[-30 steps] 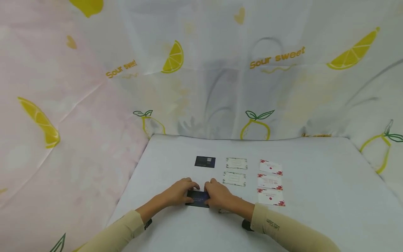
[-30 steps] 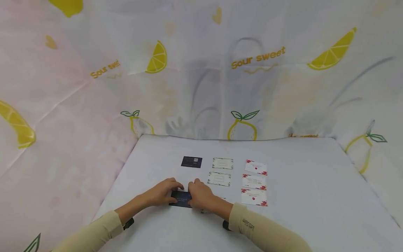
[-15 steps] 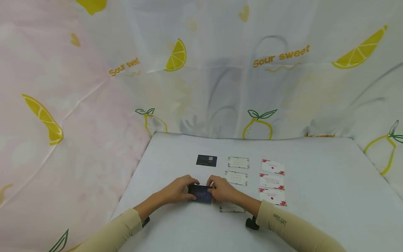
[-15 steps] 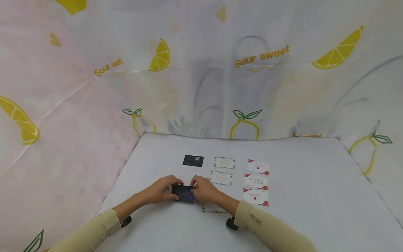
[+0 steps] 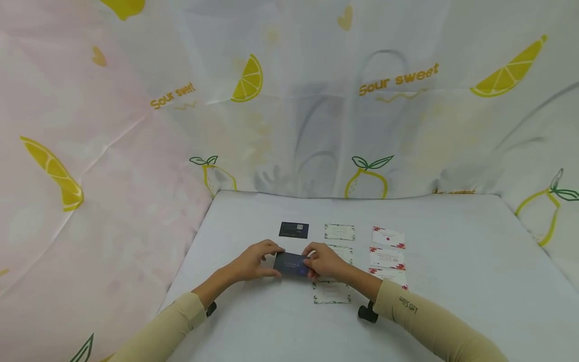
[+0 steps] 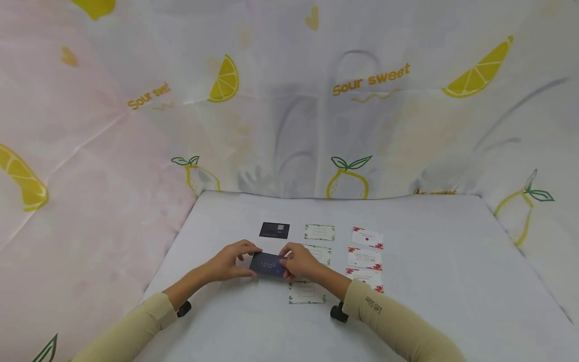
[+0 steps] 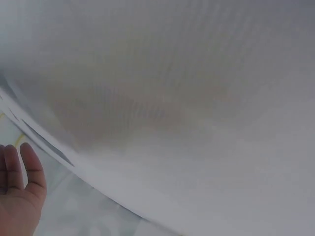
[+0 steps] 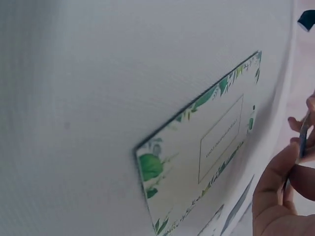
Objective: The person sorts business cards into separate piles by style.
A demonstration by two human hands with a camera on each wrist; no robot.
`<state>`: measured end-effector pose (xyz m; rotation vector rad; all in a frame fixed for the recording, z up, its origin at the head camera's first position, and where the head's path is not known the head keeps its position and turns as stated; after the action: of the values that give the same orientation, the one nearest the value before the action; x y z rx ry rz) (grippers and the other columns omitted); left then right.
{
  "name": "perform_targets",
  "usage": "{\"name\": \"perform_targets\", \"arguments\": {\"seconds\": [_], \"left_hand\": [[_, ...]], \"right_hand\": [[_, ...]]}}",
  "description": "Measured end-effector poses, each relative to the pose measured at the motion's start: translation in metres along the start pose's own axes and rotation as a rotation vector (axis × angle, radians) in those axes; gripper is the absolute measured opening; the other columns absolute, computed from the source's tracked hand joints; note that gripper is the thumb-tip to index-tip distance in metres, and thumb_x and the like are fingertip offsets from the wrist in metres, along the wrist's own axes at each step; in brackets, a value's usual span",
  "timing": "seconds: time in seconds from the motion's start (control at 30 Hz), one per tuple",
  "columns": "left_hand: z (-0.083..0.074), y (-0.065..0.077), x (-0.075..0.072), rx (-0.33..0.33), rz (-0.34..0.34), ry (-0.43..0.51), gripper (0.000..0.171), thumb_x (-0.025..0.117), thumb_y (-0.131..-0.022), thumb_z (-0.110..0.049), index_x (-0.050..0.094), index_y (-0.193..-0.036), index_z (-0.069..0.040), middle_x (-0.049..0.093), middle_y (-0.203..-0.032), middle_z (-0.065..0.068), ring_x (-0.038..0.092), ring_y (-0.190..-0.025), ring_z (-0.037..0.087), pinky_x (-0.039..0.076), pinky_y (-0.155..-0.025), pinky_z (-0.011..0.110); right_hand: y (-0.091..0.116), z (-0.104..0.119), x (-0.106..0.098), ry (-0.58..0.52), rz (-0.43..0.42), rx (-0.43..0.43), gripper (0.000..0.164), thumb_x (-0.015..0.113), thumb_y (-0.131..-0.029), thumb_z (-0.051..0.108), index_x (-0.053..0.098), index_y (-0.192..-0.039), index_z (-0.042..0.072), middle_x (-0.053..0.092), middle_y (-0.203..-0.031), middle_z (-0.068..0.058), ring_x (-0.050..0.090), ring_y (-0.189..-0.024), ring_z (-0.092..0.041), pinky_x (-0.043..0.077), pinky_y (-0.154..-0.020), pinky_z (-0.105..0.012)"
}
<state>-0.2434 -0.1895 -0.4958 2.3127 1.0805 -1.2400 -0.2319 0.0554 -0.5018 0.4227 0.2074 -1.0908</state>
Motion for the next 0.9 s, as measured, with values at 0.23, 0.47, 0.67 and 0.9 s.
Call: {"name": "perform_targets", "arguments": {"seconds": [0.23, 0.47, 0.67, 0.9], "left_hand": [[0.012, -0.015, -0.006, -0.053, 0.000, -0.001, 0.057, 0.083, -0.080, -0.031, 0.064, -0.127, -0.007, 0.060, -0.118, 0.005, 0.058, -0.104, 0.017, 0.054, -0.080, 0.029], [0.017, -0.030, -0.015, -0.066, -0.006, -0.021, 0.055, 0.084, -0.079, -0.026, 0.065, -0.127, -0.006, 0.058, -0.116, 0.008, 0.057, -0.101, 0.021, 0.054, -0.079, 0.030], [0.025, -0.051, -0.022, -0.027, -0.040, -0.049, 0.056, 0.083, -0.080, -0.019, 0.062, -0.129, -0.002, 0.059, -0.118, 0.012, 0.058, -0.106, 0.024, 0.053, -0.081, 0.033], [0.039, -0.071, -0.031, -0.050, -0.025, -0.069, 0.047, 0.081, -0.082, -0.019, 0.065, -0.124, -0.004, 0.061, -0.119, 0.012, 0.059, -0.107, 0.026, 0.051, -0.088, 0.041]], "right_hand": [[-0.005, 0.003, -0.002, 0.133, -0.128, -0.076, 0.043, 0.080, -0.081, 0.012, 0.066, -0.120, 0.001, 0.067, -0.108, -0.010, 0.064, -0.081, -0.014, 0.054, -0.066, -0.026], [-0.014, 0.011, -0.001, 0.407, -0.207, -0.186, 0.065, 0.089, -0.072, 0.021, 0.062, -0.126, -0.001, 0.062, -0.104, -0.009, 0.056, -0.075, -0.011, 0.048, -0.066, -0.024], [-0.031, 0.012, -0.012, 0.457, -0.273, -0.203, 0.061, 0.089, -0.071, 0.023, 0.066, -0.122, 0.000, 0.060, -0.109, -0.013, 0.057, -0.080, -0.015, 0.050, -0.074, -0.031], [-0.056, 0.015, -0.021, 0.500, -0.269, -0.173, 0.055, 0.086, -0.077, 0.024, 0.066, -0.122, 0.002, 0.060, -0.114, -0.014, 0.059, -0.088, -0.020, 0.051, -0.083, -0.037]]}}
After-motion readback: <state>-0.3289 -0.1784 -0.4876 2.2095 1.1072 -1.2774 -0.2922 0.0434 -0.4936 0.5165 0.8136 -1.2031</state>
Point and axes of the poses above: each hand's wrist, its own y-axis away from the middle knuckle, its own x-axis out of the palm, z = x × y, the point moved 1 cm from there along -y, towards the middle knuckle
